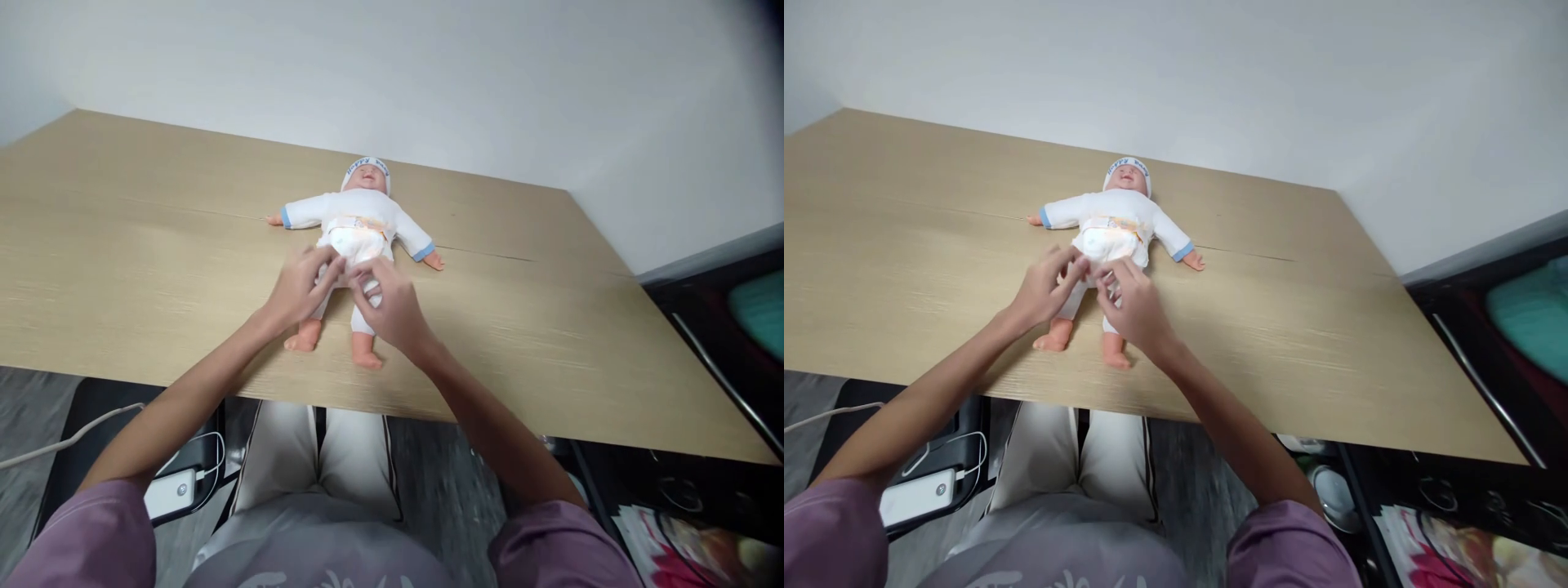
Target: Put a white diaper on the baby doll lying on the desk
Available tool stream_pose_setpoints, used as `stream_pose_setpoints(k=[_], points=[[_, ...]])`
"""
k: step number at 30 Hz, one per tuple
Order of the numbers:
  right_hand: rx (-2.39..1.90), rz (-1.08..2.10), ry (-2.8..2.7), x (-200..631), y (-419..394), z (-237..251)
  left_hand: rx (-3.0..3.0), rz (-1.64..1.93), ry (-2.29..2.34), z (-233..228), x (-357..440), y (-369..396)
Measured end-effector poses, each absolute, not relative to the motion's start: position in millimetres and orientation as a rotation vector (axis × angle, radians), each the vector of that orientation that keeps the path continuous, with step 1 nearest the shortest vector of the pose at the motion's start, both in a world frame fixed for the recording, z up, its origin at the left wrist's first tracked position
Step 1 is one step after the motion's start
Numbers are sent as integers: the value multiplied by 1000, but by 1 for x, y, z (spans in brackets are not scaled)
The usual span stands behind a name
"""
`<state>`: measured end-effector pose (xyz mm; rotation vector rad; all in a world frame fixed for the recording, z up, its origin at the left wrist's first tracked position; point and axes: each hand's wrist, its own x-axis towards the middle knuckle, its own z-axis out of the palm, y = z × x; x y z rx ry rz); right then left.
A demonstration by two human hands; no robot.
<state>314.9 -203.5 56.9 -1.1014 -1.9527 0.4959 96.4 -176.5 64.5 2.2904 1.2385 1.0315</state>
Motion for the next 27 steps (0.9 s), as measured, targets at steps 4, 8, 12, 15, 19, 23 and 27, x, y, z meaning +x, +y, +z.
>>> stream_pose_setpoints(k=[4, 8, 12, 15, 19, 23, 27], points=[[-1198, 639, -1982, 333, -214, 35, 2452, 626, 1237, 46, 87, -181], [-1358, 578, -1886, 342, -194, 25, 2216, 790, 1363, 33, 86, -163], [-1461, 422, -1938, 332, -185, 25, 2119, 781, 1352, 33, 92, -150], [-1494, 293, -1964, 325, -186, 21, 2177, 760, 1330, 33, 94, -146], [-1459, 271, -1941, 324, -188, 14, 2270, 819, 1319, 29, 93, -147], [-1396, 240, -1956, 327, -191, 13, 2277, 958, 1220, 29, 95, -150], [-1394, 238, -1997, 326, -192, 13, 2246, 1007, 1147, 31, 98, -152]])
